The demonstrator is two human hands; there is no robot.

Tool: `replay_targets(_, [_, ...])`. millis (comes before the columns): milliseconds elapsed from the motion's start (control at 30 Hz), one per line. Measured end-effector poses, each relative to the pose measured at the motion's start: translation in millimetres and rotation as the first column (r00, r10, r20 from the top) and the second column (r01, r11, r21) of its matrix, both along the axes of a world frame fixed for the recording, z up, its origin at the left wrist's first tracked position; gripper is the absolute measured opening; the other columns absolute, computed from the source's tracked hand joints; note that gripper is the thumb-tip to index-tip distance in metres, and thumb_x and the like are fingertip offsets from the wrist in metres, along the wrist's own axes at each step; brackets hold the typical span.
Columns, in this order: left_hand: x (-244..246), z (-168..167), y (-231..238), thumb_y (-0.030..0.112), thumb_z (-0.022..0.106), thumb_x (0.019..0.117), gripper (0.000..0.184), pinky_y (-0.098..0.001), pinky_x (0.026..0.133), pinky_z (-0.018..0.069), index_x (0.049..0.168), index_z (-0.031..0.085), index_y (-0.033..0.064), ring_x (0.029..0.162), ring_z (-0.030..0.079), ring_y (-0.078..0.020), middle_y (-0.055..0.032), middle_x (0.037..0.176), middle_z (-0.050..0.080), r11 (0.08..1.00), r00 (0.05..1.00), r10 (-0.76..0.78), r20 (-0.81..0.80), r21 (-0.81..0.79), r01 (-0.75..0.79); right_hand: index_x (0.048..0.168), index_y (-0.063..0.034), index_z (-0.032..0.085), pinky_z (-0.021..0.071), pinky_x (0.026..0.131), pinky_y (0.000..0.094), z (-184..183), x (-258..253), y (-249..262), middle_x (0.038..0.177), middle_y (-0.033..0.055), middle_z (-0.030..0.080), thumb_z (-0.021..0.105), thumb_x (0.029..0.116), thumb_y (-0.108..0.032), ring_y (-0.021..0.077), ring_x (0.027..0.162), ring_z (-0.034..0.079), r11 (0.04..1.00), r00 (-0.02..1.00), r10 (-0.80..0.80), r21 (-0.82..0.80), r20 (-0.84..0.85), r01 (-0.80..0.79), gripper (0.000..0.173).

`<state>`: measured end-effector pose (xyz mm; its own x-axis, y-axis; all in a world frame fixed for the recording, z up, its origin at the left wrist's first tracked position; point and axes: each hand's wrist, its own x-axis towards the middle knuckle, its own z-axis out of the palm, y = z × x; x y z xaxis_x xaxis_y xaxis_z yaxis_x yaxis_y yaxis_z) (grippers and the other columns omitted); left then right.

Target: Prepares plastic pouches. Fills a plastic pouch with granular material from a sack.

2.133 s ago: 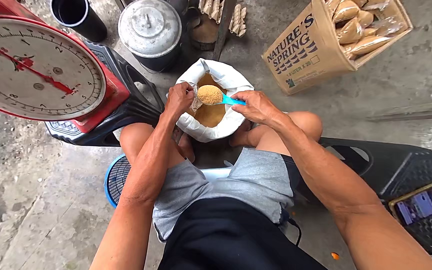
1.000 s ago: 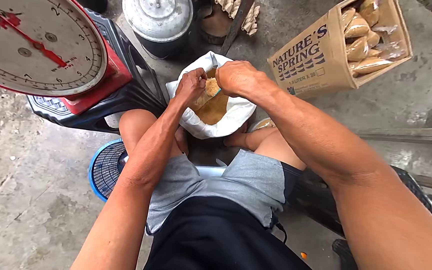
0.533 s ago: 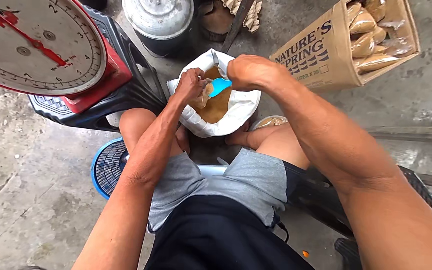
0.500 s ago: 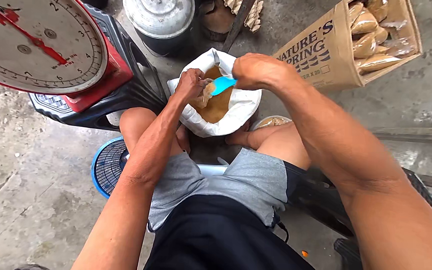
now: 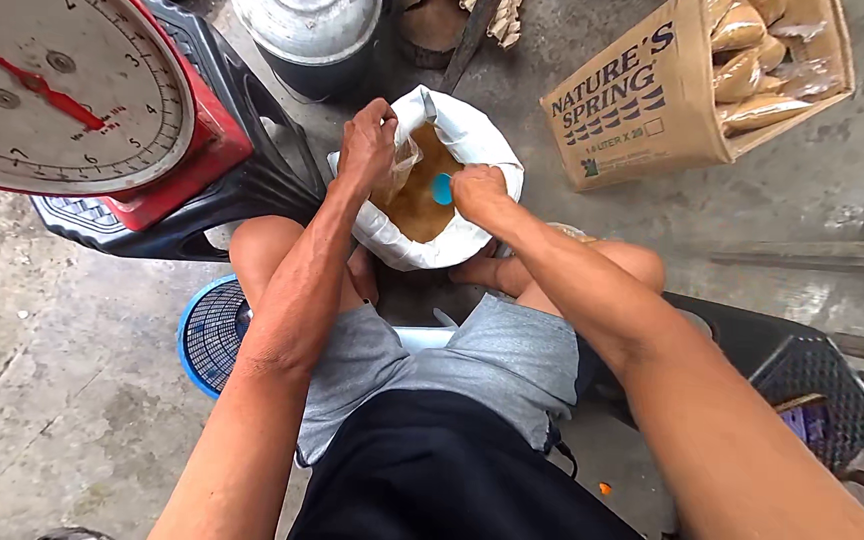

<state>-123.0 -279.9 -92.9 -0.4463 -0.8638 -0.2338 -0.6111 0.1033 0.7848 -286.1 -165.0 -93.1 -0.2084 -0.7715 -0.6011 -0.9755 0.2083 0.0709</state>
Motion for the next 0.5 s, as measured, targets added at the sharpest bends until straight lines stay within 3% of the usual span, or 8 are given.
replay_targets(67, [2, 9, -3, 0.021, 0.047, 0.1078, 0.028, -0.0473, 0.083, 0.0576, 0.121, 0.064, 0.0040, 0.087, 0.070, -0.0258, -0.0150, 0.100, 0.070, 0.999, 1.000, 0.020, -0.008, -0.032, -0.020, 0.116, 0.0133, 0.063, 0.0497, 0.090, 0.0641, -25, 5, -14, 0.128, 0.0348, 0.059, 0.059, 0.0959, -0.001, 0.0508, 0.118, 0.059, 1.000, 0.999, 0.010, 0.002, -0.042, -0.010, 0.025])
replay_targets(167, [10, 19, -7, 0.022, 0.049, 0.1075, 0.026, -0.0453, 0.081, 0.0584, 0.119, 0.066, 0.0052, 0.086, 0.070, -0.0237, -0.0138, 0.101, 0.070, 0.997, 0.999, 0.026, -0.030, -0.072, -0.029, 0.119, 0.0139, 0.063, 0.0484, 0.092, 0.0645, -60, 3, -27, 0.132, 0.0369, 0.055, 0.058, 0.0969, -0.003, 0.0518, 0.120, 0.058, 0.999, 0.999, -0.005, 0.035, -0.050, 0.006, 0.028])
replay_targets(300, [21, 29, -13, 0.022, 0.051, 0.1071, 0.023, -0.0373, 0.072, 0.0554, 0.116, 0.066, 0.0067, 0.073, 0.064, -0.0157, -0.0084, 0.090, 0.067, 0.997, 0.999, -0.010, -0.035, -0.071, 0.007, 0.123, 0.0092, 0.064, 0.0459, 0.100, 0.0642, -95, 3, -20, 0.133, 0.0338, 0.058, 0.052, 0.1015, -0.008, 0.0499, 0.125, 0.057, 0.987, 0.978, -0.154, -0.026, 0.137, 0.159, 0.030])
replay_targets(400, [28, 32, -17, 0.022, 0.052, 0.1067, 0.021, -0.0305, 0.067, 0.0528, 0.113, 0.067, 0.0085, 0.068, 0.060, -0.0098, -0.0042, 0.085, 0.065, 0.994, 0.999, -0.035, -0.029, -0.100, 0.032, 0.128, 0.0030, 0.063, 0.0500, 0.099, 0.0616, -112, 12, -23, 0.133, 0.0284, 0.061, 0.046, 0.1059, -0.015, 0.0448, 0.124, 0.060, 0.953, 0.920, -0.296, 0.007, 0.257, 0.304, 0.033])
replay_targets(500, [32, 32, -18, 0.022, 0.052, 0.1067, 0.021, -0.0282, 0.068, 0.0520, 0.113, 0.067, 0.0084, 0.068, 0.060, -0.0086, -0.0040, 0.086, 0.065, 0.991, 0.998, -0.054, -0.013, -0.122, 0.052, 0.124, 0.0047, 0.062, 0.0533, 0.094, 0.0617, -132, 22, -28, 0.124, 0.0286, 0.064, 0.061, 0.0972, -0.011, 0.0446, 0.118, 0.063, 0.922, 0.843, -0.361, 0.016, 0.398, 0.387, 0.031])
